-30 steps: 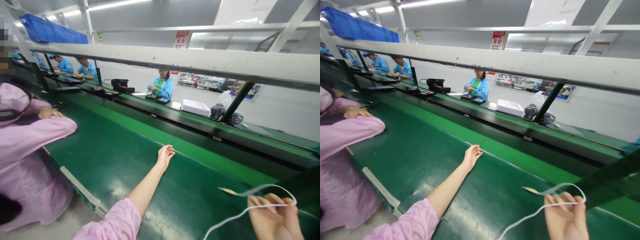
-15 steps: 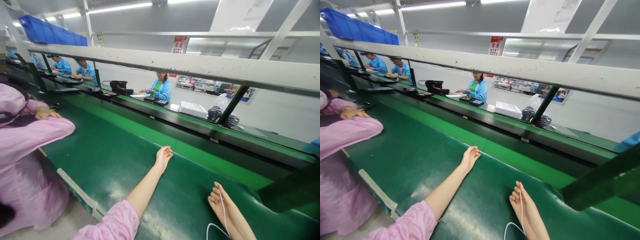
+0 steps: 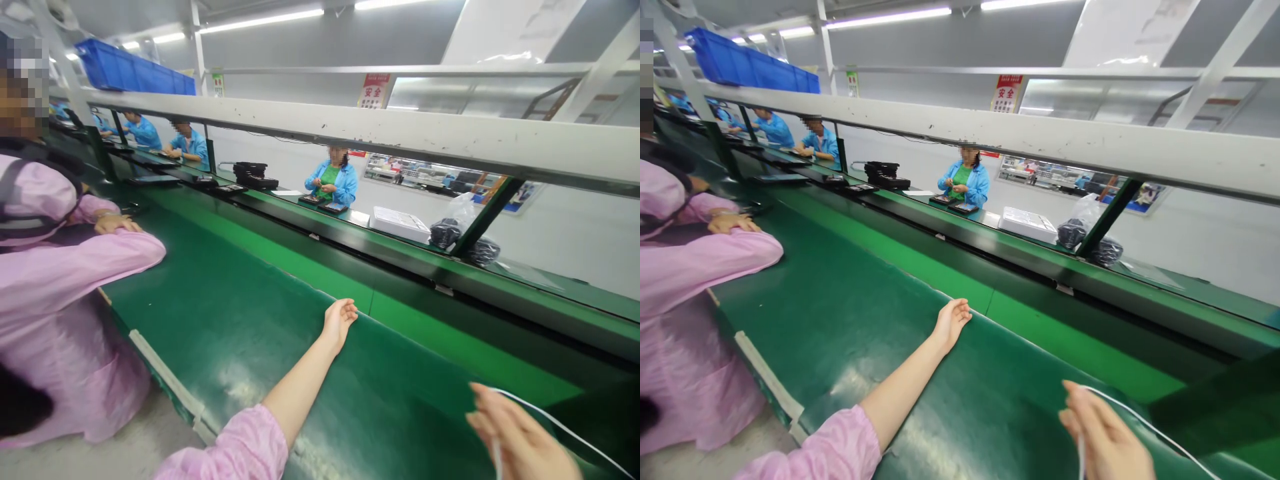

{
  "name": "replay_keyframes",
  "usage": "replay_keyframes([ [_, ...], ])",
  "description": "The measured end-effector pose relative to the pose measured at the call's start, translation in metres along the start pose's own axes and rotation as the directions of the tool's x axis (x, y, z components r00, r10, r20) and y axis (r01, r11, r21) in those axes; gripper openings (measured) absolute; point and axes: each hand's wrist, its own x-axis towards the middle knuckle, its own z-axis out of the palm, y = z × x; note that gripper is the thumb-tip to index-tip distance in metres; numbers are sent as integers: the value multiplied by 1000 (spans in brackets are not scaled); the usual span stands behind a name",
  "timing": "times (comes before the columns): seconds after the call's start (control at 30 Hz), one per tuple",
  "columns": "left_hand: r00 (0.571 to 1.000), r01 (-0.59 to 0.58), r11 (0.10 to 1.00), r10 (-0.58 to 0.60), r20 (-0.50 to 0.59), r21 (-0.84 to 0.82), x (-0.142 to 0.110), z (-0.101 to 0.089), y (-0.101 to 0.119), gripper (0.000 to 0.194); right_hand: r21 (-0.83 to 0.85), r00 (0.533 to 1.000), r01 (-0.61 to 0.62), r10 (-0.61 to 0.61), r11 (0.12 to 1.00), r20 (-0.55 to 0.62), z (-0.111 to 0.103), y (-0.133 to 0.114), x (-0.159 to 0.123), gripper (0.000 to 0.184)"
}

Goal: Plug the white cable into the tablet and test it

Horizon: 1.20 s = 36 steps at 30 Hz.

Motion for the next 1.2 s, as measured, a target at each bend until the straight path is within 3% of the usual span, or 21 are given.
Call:
replay_keyframes([
  [0.17, 1000, 0, 999, -1, 17, 41, 2, -3, -1, 23, 179, 982, -180, 186, 967, -18, 41, 21, 9, 48],
  [0.3, 998, 4, 994, -11, 59, 113, 3, -3, 5, 27, 354, 972, -233, 200, 906, 126, 42, 26, 6, 51],
  [0.4, 975, 85, 966, -132, 181, 244, -9, 2, 4, 31, 376, 952, -306, 273, 875, 140, 42, 26, 6, 47],
  [0.47, 897, 200, 893, -333, 290, 403, -26, 9, -6, 38, 345, 937, -343, 345, 874, 58, 44, 26, 9, 46],
  [0.53, 751, 293, 764, -556, 356, 575, -49, 16, -26, 44, 308, 932, -328, 359, 893, -47, 47, 27, 12, 48],
  [0.6, 621, 304, 660, -684, 383, 687, -71, 22, -50, 46, 247, 942, -282, 316, 927, -109, 48, 30, 13, 52],
  [0.63, 596, 277, 643, -698, 397, 714, -81, 23, -62, 46, 211, 949, -262, 291, 942, -121, 48, 32, 13, 54],
  [0.77, 659, 144, 708, -590, 467, 691, -95, 23, -86, 55, 161, 970, -198, 217, 967, -108, 43, 44, 11, 52],
  [0.87, 653, 143, 720, -584, 482, 679, -93, 22, -84, 67, 230, 974, -171, 200, 958, -108, 36, 49, 15, 44],
  [0.93, 609, 172, 705, -625, 488, 688, -94, 23, -80, 71, 281, 958, -186, 237, 942, -162, 30, 49, 22, 41],
  [1.0, 528, 215, 675, -689, 497, 706, -96, 23, -78, 70, 327, 938, -179, 261, 928, -226, 22, 47, 29, 38],
  [1.1, 414, 265, 642, -749, 517, 719, -101, 22, -79, 69, 329, 957, -97, 179, 939, -227, 7, 38, 35, 36],
  [1.17, 396, 283, 652, -747, 534, 703, -102, 21, -81, 68, 284, 980, 6, 51, 959, -194, -8, 29, 33, 37],
  [1.2, 417, 296, 666, -735, 534, 685, -102, 21, -83, 64, 251, 982, 66, -19, 966, -185, -16, 24, 31, 38],
])
